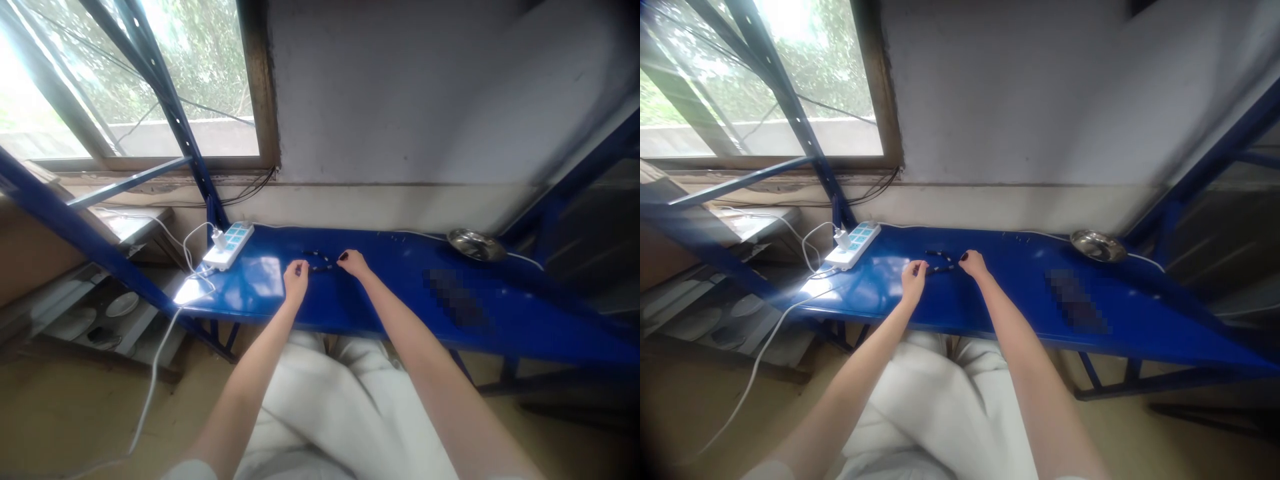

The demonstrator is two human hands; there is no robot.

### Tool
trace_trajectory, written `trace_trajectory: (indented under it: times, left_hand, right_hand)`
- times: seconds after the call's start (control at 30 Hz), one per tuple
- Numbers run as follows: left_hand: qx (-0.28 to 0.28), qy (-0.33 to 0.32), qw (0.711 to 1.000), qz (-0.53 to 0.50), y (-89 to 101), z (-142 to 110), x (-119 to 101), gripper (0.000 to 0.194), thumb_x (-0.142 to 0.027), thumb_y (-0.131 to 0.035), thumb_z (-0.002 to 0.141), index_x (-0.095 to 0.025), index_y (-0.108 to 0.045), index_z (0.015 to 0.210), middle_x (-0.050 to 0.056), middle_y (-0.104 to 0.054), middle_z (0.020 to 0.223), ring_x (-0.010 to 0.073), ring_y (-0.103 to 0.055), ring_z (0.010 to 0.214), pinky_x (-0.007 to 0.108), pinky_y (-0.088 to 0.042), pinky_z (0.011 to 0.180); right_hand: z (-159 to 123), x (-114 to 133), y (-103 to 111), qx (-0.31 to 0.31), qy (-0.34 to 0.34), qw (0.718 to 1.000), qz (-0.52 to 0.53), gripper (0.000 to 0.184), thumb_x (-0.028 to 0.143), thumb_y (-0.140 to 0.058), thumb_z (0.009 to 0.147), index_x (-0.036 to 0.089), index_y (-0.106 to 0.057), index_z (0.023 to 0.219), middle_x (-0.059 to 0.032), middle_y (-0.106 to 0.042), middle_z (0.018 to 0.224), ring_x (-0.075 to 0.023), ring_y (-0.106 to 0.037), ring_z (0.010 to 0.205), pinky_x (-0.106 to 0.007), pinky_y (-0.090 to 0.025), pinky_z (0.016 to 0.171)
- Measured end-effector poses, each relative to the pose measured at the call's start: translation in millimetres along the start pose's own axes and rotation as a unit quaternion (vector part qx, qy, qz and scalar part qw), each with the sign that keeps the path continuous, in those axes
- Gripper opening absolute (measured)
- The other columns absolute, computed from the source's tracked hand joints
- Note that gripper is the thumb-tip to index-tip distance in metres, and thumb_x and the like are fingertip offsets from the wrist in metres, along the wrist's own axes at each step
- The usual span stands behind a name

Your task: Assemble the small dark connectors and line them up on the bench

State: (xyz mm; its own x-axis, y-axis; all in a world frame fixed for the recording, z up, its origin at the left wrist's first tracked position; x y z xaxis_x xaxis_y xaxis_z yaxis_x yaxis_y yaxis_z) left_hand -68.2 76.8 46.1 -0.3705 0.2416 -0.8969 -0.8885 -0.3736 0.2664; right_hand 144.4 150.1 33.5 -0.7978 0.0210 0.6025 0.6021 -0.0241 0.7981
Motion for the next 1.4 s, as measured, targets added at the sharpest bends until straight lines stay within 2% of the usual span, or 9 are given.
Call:
trace_trajectory:
  times: [0.1, 0.27, 0.5, 0.73, 1.07, 1.2, 1.3, 1.4]
  left_hand:
    - [-0.014, 0.015, 1.0, -0.011, 3.9, 1, 6, 0.023, -0.034, -0.048, 0.083, -0.017, -0.062, 0.08, 0.003, -0.065, 0.079, 0.0133, -0.056, 0.074, 0.025, -0.043, 0.07]
    - [-0.028, 0.037, 0.998, -0.046, 7.0, -1, 11, 0.022, -0.034, -0.049, 0.082, -0.017, -0.063, 0.078, 0.004, -0.065, 0.079, 0.0141, -0.056, 0.072, 0.026, -0.043, 0.071]
    - [-0.017, 0.036, 0.998, -0.038, 6.4, -4, 7, 0.024, -0.035, -0.05, 0.081, -0.017, -0.064, 0.076, 0.005, -0.064, 0.078, 0.0153, -0.056, 0.076, 0.027, -0.043, 0.071]
    - [-0.017, 0.046, 0.998, -0.034, 6.1, -3, 10, 0.022, -0.033, -0.05, 0.081, -0.017, -0.064, 0.076, 0.005, -0.064, 0.079, 0.0155, -0.057, 0.076, 0.027, -0.043, 0.071]
    - [-0.021, 0.062, 0.997, -0.042, 6.2, -4, 14, 0.023, -0.034, -0.049, 0.081, -0.017, -0.064, 0.078, 0.005, -0.065, 0.079, 0.016, -0.057, 0.075, 0.028, -0.044, 0.071]
    - [-0.022, 0.065, 0.997, -0.046, 5.8, -3, 17, 0.022, -0.034, -0.05, 0.08, -0.017, -0.064, 0.078, 0.005, -0.064, 0.077, 0.0154, -0.057, 0.073, 0.028, -0.043, 0.071]
    - [-0.024, 0.064, 0.997, -0.047, 6.4, -2, 18, 0.021, -0.033, -0.049, 0.08, -0.017, -0.063, 0.076, 0.004, -0.064, 0.075, 0.015, -0.057, 0.072, 0.028, -0.043, 0.071]
    - [-0.034, 0.06, 0.996, -0.054, 8.6, -1, 17, 0.021, -0.031, -0.049, 0.081, -0.017, -0.061, 0.072, 0.004, -0.063, 0.074, 0.0149, -0.056, 0.073, 0.027, -0.042, 0.072]
  right_hand:
    - [9, 3, -6, 0.013, 0.006, 1.0, -0.001, 0.013, 0.015, -0.059, 0.069, 0.014, -0.066, 0.08, -0.0078, -0.068, 0.084, -0.0171, -0.063, 0.077, -0.022, -0.045, 0.063]
    - [20, 4, -16, 0.072, 0.016, 0.997, -0.017, 0.007, 0.016, -0.06, 0.066, 0.012, -0.065, 0.07, -0.0077, -0.067, 0.076, -0.0162, -0.061, 0.067, -0.021, -0.043, 0.056]
    - [26, 0, -16, 0.078, 0.008, 0.996, -0.034, 0.013, 0.015, -0.062, 0.063, 0.011, -0.066, 0.075, -0.0074, -0.066, 0.074, -0.0159, -0.061, 0.067, -0.02, -0.042, 0.054]
    - [25, 13, -20, 0.078, 0.034, 0.995, -0.051, 0.014, 0.012, -0.061, 0.065, 0.012, -0.066, 0.078, -0.0094, -0.068, 0.084, -0.017, -0.062, 0.072, -0.02, -0.043, 0.058]
    - [24, 19, -26, 0.105, 0.044, 0.991, -0.075, 0.01, 0.013, -0.062, 0.064, 0.012, -0.065, 0.074, -0.008, -0.067, 0.076, -0.017, -0.061, 0.066, -0.021, -0.041, 0.053]
    - [20, 7, -18, 0.128, 0.008, 0.992, -0.018, 0.026, 0.014, -0.066, 0.061, 0.012, -0.066, 0.087, -0.0062, -0.067, 0.073, -0.0174, -0.062, 0.065, -0.023, -0.044, 0.057]
    - [7, -4, 1, 0.088, -0.004, 0.993, 0.074, 0.037, 0.016, -0.065, 0.062, 0.013, -0.063, 0.099, -0.0051, -0.067, 0.076, -0.0157, -0.062, 0.064, -0.025, -0.046, 0.063]
    - [-18, -18, 26, -0.024, -0.002, 0.983, 0.184, 0.029, 0.022, -0.059, 0.07, 0.015, -0.062, 0.098, -0.0052, -0.066, 0.08, -0.0135, -0.061, 0.061, -0.028, -0.048, 0.065]
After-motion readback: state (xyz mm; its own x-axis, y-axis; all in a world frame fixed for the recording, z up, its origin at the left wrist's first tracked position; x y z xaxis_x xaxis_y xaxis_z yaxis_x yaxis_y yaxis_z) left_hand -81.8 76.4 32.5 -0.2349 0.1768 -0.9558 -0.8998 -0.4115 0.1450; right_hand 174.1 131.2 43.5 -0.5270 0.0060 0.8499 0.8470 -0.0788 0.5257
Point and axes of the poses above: each hand's wrist, its own z-axis towards the middle knuckle, its own y-axis out of the back of the hand, x = y × z, the point moved 9 cm from there along z, towards the middle knuckle
